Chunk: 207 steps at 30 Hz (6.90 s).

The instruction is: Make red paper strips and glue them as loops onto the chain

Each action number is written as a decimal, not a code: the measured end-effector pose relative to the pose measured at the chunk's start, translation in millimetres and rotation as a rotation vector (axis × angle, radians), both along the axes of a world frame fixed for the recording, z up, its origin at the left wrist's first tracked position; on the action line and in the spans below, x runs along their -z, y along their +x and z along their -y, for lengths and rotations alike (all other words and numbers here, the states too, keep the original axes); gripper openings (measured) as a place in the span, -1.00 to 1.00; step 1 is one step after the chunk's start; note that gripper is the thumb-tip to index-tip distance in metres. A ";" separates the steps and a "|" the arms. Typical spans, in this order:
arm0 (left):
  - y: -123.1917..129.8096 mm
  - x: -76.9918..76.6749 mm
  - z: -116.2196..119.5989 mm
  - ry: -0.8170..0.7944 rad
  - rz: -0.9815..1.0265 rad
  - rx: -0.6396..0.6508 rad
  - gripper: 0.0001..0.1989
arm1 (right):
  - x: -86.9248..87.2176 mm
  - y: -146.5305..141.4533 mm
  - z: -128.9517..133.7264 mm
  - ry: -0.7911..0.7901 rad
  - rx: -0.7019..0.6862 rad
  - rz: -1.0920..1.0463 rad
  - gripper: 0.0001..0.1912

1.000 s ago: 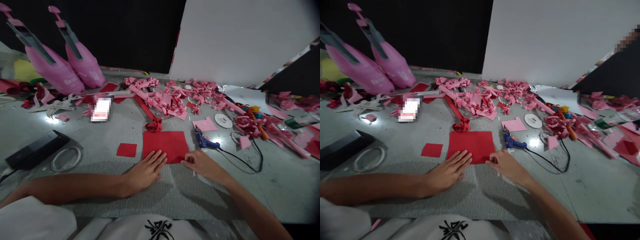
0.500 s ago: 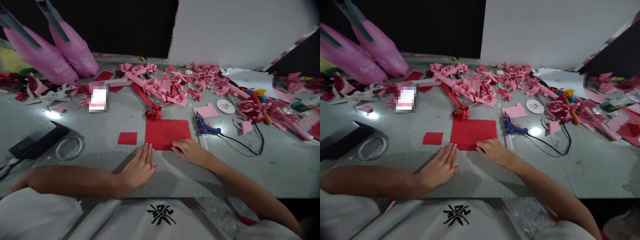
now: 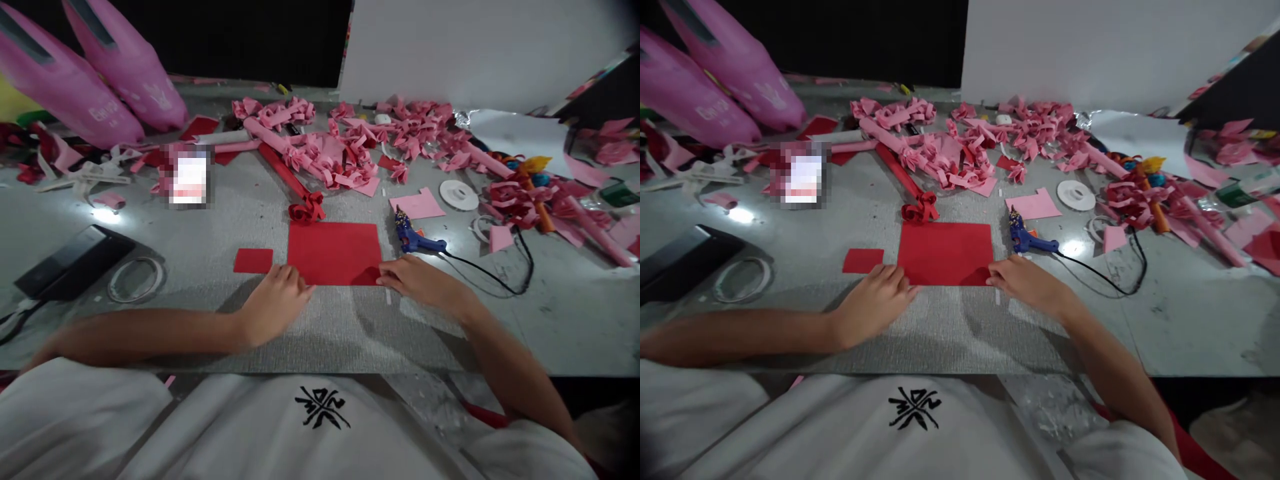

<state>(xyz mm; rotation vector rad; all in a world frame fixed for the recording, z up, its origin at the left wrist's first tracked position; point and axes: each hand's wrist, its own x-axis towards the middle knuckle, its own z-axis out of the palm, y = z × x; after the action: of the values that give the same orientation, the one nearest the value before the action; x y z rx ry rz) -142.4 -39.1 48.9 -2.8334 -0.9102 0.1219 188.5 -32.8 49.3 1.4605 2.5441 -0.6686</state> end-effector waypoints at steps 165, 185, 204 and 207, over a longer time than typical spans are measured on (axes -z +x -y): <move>-8.0 30.1 -24.3 0.231 0.765 0.195 -0.47 | -46.9 15.5 18.2 1.021 0.079 -0.523 -0.71; -11.6 9.3 -1.9 0.183 0.787 0.576 -0.57 | -8.2 -59.9 47.6 1.048 -0.205 -0.476 -0.67; -8.4 31.4 -20.6 -0.044 0.947 0.326 -0.50 | -6.1 -12.1 8.3 1.073 0.049 -0.584 -0.81; -5.5 36.4 -20.4 -0.243 0.985 0.195 -0.39 | -12.4 1.5 2.9 1.109 0.443 -0.670 -0.84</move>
<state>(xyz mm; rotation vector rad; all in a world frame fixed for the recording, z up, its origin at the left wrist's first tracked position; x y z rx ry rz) -147.9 -18.7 12.5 -3.1369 -0.7480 -1.3637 190.1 -35.7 61.7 2.4914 3.3430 0.4703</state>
